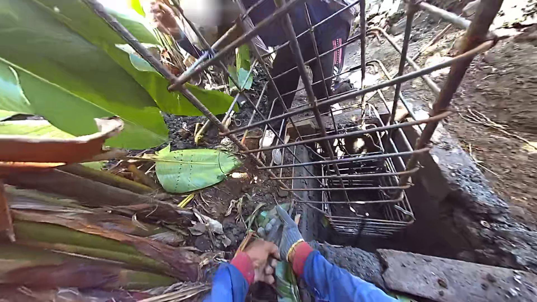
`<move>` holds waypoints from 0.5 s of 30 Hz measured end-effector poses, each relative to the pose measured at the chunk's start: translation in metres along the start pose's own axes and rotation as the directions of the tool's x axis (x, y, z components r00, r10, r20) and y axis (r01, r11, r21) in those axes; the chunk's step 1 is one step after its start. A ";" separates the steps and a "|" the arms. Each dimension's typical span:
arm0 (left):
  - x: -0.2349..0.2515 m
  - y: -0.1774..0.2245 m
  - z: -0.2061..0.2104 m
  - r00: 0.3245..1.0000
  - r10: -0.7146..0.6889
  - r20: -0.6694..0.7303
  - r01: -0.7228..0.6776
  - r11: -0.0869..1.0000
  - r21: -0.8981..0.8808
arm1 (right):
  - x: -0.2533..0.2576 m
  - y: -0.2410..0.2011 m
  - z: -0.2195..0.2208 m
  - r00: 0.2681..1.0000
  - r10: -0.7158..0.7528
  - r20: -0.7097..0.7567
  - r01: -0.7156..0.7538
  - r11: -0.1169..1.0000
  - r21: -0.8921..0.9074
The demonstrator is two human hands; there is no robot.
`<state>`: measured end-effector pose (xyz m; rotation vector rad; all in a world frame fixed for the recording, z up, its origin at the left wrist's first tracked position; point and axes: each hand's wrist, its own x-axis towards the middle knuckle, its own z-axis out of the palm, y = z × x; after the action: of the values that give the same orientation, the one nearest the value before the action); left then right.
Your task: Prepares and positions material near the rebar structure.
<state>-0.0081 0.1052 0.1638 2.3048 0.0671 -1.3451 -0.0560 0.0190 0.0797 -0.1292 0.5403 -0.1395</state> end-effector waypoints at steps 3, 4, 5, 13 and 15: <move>-0.023 0.020 0.039 0.876 0.228 -0.425 0.245 0.547 0.800 | 0.005 -0.007 0.004 0.999 -0.031 -0.033 0.029 0.998 -0.062; -0.022 0.013 0.057 0.792 0.361 -0.492 0.336 0.415 0.845 | 0.005 -0.009 0.004 0.998 -0.042 -0.036 0.041 0.998 -0.052; -0.022 0.006 0.069 0.720 0.459 -0.522 0.399 0.342 0.851 | 0.007 -0.008 0.006 0.997 -0.060 -0.046 0.059 0.998 -0.007; -0.094 -0.027 0.065 0.815 0.514 -0.266 -0.430 0.845 0.317 | -0.010 -0.022 -0.044 0.928 0.012 0.372 -0.019 1.000 0.014; -0.084 -0.048 0.057 0.744 0.523 -0.416 -0.557 0.829 0.047 | -0.018 -0.034 -0.047 0.949 0.139 0.281 -0.074 0.971 -0.229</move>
<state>-0.1110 0.1401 0.1929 2.2483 -0.3842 -0.5384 -0.0990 -0.0157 0.0538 -0.3277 0.2601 0.0462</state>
